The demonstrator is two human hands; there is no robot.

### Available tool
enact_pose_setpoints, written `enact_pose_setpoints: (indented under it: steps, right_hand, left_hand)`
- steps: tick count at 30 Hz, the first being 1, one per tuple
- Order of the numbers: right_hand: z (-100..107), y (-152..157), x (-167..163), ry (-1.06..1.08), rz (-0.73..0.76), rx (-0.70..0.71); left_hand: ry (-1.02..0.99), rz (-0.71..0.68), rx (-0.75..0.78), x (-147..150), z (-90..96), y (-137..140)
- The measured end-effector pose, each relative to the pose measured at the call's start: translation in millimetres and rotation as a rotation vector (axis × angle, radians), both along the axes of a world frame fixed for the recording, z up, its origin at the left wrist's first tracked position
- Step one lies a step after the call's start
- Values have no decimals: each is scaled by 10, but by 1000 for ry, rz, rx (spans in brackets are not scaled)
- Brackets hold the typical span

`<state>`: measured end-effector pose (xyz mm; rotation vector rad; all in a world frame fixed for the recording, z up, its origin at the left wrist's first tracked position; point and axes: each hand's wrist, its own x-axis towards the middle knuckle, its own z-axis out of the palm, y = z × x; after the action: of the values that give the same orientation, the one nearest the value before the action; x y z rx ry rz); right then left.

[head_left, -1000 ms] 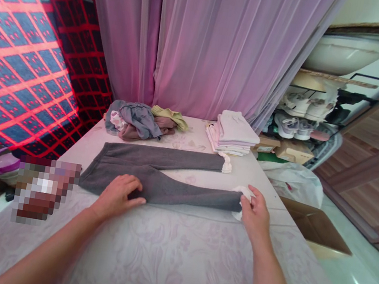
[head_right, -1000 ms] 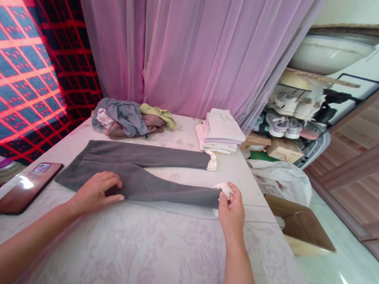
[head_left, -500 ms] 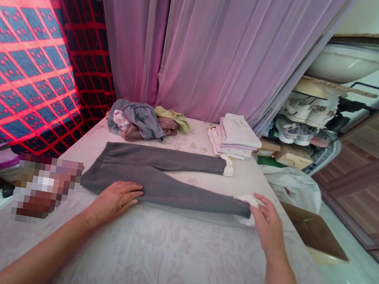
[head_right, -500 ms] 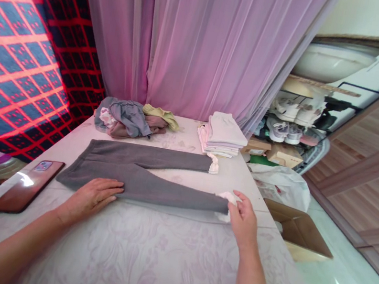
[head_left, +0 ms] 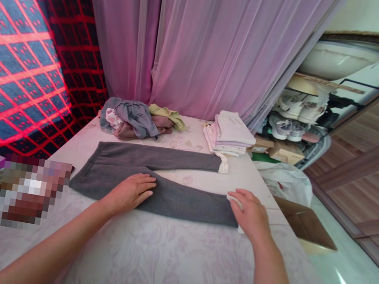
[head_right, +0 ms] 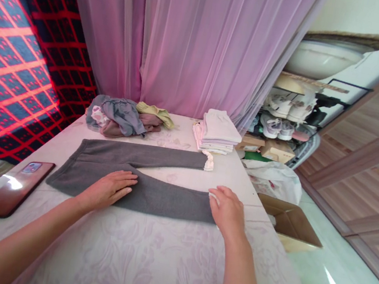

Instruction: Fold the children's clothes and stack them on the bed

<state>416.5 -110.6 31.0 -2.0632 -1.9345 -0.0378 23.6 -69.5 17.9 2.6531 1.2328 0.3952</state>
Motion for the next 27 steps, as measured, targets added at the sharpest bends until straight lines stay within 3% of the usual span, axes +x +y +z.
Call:
enact_pose_setpoints:
  steps: [8, 13, 20, 23, 27]
  right_hand:
    - [-28, 325, -114, -113, 282, -225]
    - [45, 401, -142, -136, 289, -290]
    - [-27, 334, 24, 78, 360, -260]
    - [-28, 360, 98, 96, 332, -261]
    - [-8, 471, 92, 74, 153, -243]
  left_hand:
    - [49, 51, 23, 115, -266, 105]
    - [97, 36, 28, 108, -281, 79]
    - [108, 53, 70, 120, -321, 64]
    - [116, 51, 78, 114, -350, 65]
    - [114, 56, 95, 117, -374, 78]
